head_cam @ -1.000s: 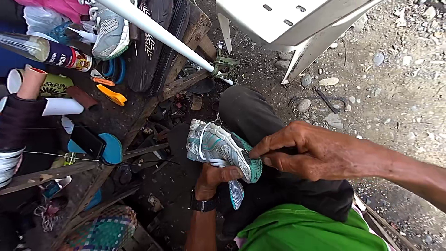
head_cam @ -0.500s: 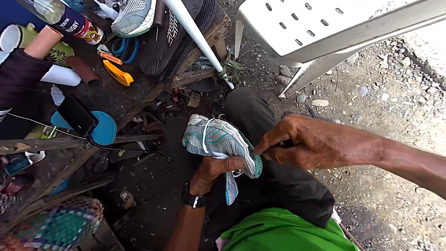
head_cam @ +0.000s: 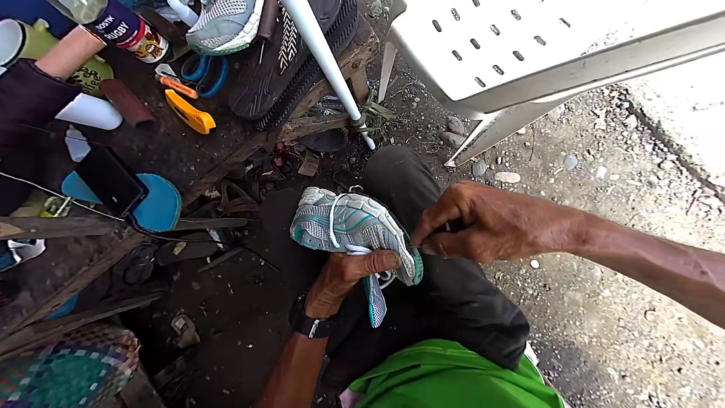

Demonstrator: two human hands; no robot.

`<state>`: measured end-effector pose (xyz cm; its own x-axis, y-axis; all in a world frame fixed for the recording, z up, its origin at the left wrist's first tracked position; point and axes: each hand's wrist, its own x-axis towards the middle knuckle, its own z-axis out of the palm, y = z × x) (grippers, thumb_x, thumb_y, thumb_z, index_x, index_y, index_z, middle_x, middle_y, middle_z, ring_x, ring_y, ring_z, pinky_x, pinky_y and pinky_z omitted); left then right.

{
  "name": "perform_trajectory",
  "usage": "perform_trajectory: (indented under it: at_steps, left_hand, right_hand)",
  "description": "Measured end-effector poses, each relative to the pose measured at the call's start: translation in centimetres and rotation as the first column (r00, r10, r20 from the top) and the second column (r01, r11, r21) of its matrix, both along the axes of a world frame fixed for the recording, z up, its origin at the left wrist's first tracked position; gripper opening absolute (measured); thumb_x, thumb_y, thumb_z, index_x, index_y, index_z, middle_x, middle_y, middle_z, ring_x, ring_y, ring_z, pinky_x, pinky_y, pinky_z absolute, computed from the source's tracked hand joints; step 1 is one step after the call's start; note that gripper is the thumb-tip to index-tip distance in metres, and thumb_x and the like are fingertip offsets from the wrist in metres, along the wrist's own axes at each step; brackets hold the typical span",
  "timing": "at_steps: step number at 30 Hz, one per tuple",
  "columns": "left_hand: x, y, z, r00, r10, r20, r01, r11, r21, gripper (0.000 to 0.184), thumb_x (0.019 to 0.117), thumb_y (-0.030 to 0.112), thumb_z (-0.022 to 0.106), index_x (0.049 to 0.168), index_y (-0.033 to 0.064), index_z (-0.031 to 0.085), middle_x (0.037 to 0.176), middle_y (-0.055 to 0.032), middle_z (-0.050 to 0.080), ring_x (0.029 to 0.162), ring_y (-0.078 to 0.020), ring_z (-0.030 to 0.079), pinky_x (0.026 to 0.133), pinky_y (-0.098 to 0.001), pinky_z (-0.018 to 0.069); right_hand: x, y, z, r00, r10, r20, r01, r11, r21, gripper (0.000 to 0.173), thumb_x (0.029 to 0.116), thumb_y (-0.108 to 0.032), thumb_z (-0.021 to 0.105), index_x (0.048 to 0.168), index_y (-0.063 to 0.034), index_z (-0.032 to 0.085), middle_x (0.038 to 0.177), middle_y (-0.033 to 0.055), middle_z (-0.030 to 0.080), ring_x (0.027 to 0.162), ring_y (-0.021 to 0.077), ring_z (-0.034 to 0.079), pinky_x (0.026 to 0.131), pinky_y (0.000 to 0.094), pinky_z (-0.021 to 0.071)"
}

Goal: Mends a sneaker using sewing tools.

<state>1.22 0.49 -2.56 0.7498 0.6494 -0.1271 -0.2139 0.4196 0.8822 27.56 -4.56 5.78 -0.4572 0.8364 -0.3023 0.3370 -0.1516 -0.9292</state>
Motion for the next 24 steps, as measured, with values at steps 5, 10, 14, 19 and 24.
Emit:
perform_trajectory:
  at_steps: [5,10,14,19,24]
  left_hand:
    - [0.3,-0.5,0.3,0.998,0.065,-0.017,-0.066,0.998,-0.013,0.038,0.0767,0.007,0.086,0.112,0.0091,0.072,0.104,-0.0013,0.077,0.098,-0.0093,0.072,0.094,-0.0298,0.0588]
    - [0.4,-1.5,0.3,0.995,0.091,-0.035,-0.093,0.994,-0.064,0.037,0.0745,0.006,0.087,0.109,0.0087,0.073,0.101,-0.0028,0.077,0.095,-0.0101,0.073,0.091,-0.0302,0.0597]
    - [1.0,-1.3,0.8,0.996,0.071,-0.046,-0.075,0.994,-0.076,0.031,0.0761,0.004,0.084,0.105,0.0103,0.076,0.099,-0.0026,0.078,0.093,-0.0100,0.074,0.089,-0.0304,0.0599]
    - [1.7,-1.4,1.7,0.986,0.127,-0.108,-0.135,0.988,-0.071,0.027,0.0770,-0.008,0.076,0.098,0.0100,0.076,0.093,0.0013,0.078,0.090,-0.0064,0.073,0.088,-0.0292,0.0594]
    - [2.1,-1.3,1.4,0.977,0.144,-0.156,-0.155,0.986,-0.066,0.025,0.0764,-0.006,0.078,0.096,0.0094,0.075,0.092,0.0022,0.077,0.089,-0.0062,0.072,0.088,-0.0298,0.0593]
  right_hand:
    - [0.1,-0.5,0.7,0.981,0.049,0.186,-0.080,0.984,0.162,0.023,0.1022,-0.025,0.055,0.107,-0.0171,0.077,0.077,-0.0069,0.066,0.062,0.0024,0.055,0.056,0.0274,0.0461]
    - [-1.0,-1.2,1.4,0.929,0.048,0.368,-0.137,0.966,0.219,0.023,0.1002,-0.029,0.055,0.100,-0.0182,0.075,0.071,-0.0008,0.063,0.064,0.0161,0.061,0.056,0.0436,0.0472]
    - [-1.3,-0.3,2.3,0.903,0.093,0.420,-0.177,0.970,0.165,0.020,0.0982,-0.026,0.058,0.094,-0.0146,0.074,0.070,0.0056,0.064,0.066,0.0257,0.065,0.056,0.0522,0.0484]
    - [-1.6,1.4,3.3,0.868,0.184,0.462,-0.230,0.972,0.044,0.023,0.0998,-0.024,0.060,0.095,-0.0071,0.074,0.081,0.0152,0.070,0.080,0.0368,0.069,0.068,0.0622,0.0499]
    - [-2.0,1.9,3.3,0.840,0.212,0.500,-0.250,0.968,0.009,0.025,0.0997,-0.025,0.060,0.092,-0.0056,0.073,0.082,0.0168,0.069,0.082,0.0383,0.068,0.069,0.0620,0.0482]
